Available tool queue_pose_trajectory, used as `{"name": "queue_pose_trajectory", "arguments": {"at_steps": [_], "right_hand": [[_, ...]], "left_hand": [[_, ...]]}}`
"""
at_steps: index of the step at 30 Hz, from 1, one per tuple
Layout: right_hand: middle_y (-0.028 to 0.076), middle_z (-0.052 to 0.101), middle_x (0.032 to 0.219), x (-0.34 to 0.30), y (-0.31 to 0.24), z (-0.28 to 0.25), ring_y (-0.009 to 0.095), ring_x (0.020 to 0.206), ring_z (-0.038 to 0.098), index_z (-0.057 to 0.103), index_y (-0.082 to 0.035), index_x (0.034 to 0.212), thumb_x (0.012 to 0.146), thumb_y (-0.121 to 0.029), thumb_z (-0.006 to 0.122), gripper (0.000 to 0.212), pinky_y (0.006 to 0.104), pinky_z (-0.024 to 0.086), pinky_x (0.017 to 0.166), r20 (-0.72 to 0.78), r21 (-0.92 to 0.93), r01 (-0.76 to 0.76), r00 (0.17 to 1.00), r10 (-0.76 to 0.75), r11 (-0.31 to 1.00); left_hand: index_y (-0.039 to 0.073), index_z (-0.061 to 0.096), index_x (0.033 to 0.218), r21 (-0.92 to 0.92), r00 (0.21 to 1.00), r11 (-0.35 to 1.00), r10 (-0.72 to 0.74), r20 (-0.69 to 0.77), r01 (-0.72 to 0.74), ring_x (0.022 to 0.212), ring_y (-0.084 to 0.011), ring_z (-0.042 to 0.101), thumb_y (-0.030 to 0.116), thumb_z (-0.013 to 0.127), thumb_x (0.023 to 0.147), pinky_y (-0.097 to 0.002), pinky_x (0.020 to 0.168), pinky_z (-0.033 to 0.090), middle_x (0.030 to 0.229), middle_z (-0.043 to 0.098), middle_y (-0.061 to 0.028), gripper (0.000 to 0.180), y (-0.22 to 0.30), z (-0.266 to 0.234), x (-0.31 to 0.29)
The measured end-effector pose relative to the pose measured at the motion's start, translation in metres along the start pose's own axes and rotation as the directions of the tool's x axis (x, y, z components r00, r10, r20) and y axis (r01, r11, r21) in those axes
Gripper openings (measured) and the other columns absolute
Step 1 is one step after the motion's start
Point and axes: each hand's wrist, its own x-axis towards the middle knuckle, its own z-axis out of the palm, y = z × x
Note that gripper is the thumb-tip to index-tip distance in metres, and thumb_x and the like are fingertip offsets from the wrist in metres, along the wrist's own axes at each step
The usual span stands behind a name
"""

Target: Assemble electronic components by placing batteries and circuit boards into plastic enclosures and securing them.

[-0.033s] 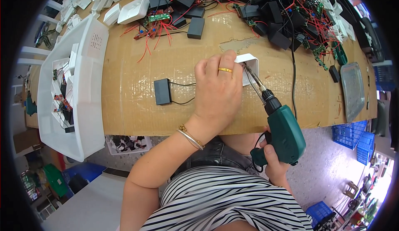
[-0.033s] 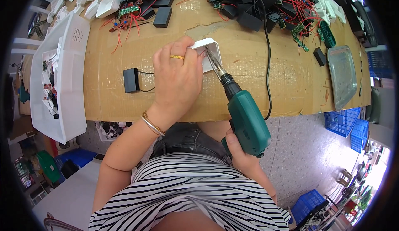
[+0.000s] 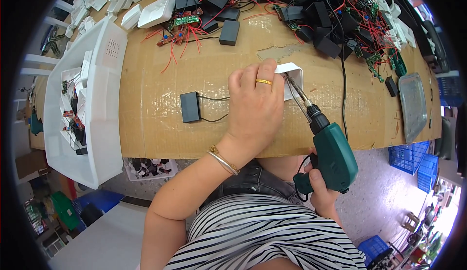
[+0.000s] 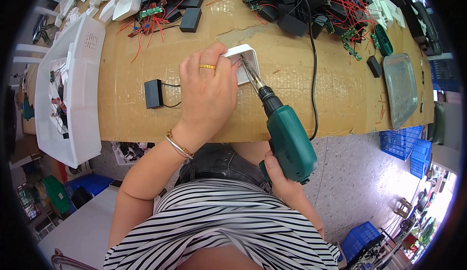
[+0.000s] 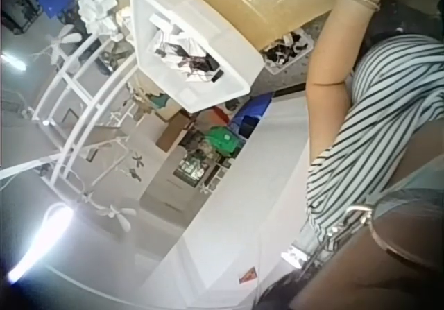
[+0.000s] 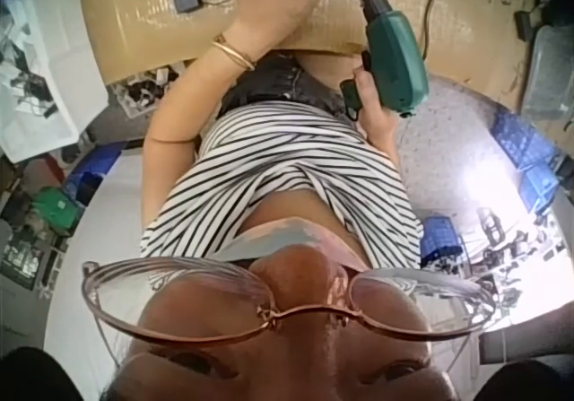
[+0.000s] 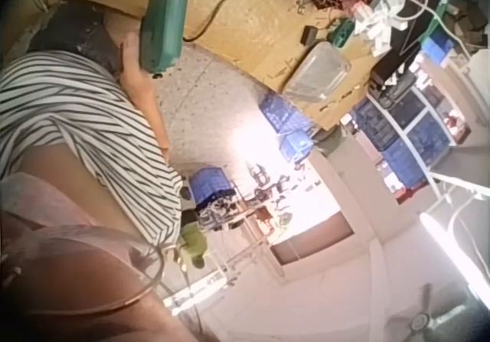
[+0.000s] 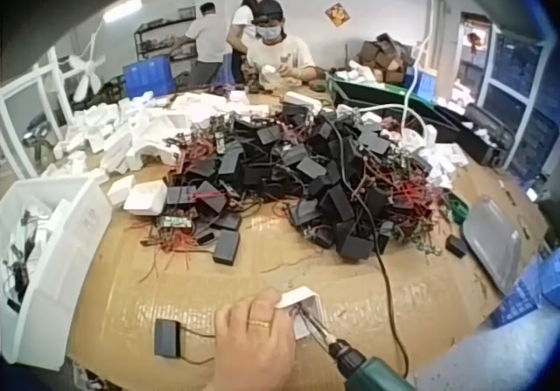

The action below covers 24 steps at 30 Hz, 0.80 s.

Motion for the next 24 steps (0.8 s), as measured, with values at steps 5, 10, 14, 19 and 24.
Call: {"name": "queue_pose_trajectory", "arguments": {"at_steps": [5, 10, 14, 19, 24], "right_hand": [[0.011, 0.061, 0.104, 0.0022, 0.0010, 0.0022, 0.013, 0.077, 0.057, 0.054, 0.004, 0.118, 0.082, -0.017, 0.064, 0.042, 0.0276, 0.048, 0.069, -0.003, 0.007, 0.060, 0.998, -0.060, 0.998], [0.005, 0.060, 0.096, 0.0004, 0.0002, 0.0004, 0.013, 0.085, 0.057, 0.055, 0.002, 0.116, 0.085, -0.009, 0.064, 0.034, 0.0280, 0.046, 0.077, -0.009, 0.031, 0.046, 0.999, -0.046, 0.998], [0.011, 0.061, 0.096, 0.0035, -0.0015, 0.0014, 0.014, 0.075, 0.058, 0.056, 0.004, 0.110, 0.082, -0.011, 0.061, 0.032, 0.0282, 0.047, 0.069, -0.038, -0.033, 0.049, 0.998, -0.051, 0.998], [0.010, 0.061, 0.095, 0.0028, 0.0004, 0.0009, 0.014, 0.074, 0.058, 0.056, 0.005, 0.109, 0.082, -0.008, 0.060, 0.030, 0.0284, 0.048, 0.069, -0.039, -0.069, 0.063, 0.997, -0.066, 0.996], [0.009, 0.061, 0.092, 0.0047, 0.0036, 0.0016, 0.014, 0.075, 0.058, 0.056, 0.003, 0.105, 0.082, -0.007, 0.060, 0.026, 0.0283, 0.048, 0.069, -0.081, -0.024, 0.071, 0.994, -0.073, 0.997]], "left_hand": [[0.001, 0.056, 0.085, -0.006, 1.000, 1.000, 0.000, -0.001, 0.000, 0.097, -0.0285, 0.048, 0.010, 0.063, 0.081, -0.0417, 0.085, 0.037, 0.110, 0.052, -0.0100, 0.012, 0.0002, -0.0005, -0.0001], [0.002, 0.056, 0.085, 0.005, 1.000, 1.000, 0.003, -0.001, -0.003, 0.098, -0.0283, 0.048, 0.010, 0.063, 0.081, -0.0416, 0.085, 0.037, 0.111, 0.052, -0.0100, 0.011, 0.0003, -0.0002, -0.0012], [0.002, 0.056, 0.085, 0.009, 1.000, 1.000, 0.002, 0.017, -0.002, 0.098, -0.0282, 0.047, 0.010, 0.063, 0.081, -0.0414, 0.085, 0.037, 0.111, 0.052, -0.0100, 0.012, 0.0007, -0.0010, -0.0010], [0.002, 0.056, 0.085, 0.010, 1.000, 1.000, 0.003, 0.004, -0.003, 0.097, -0.0280, 0.047, 0.010, 0.063, 0.081, -0.0413, 0.085, 0.037, 0.111, 0.052, -0.0099, 0.012, -0.0002, -0.0002, -0.0006], [0.002, 0.056, 0.086, 0.003, 1.000, 1.000, -0.002, 0.019, 0.002, 0.097, -0.0280, 0.047, 0.010, 0.063, 0.081, -0.0415, 0.085, 0.037, 0.111, 0.052, -0.0098, 0.012, 0.0002, -0.0015, 0.0001]]}}
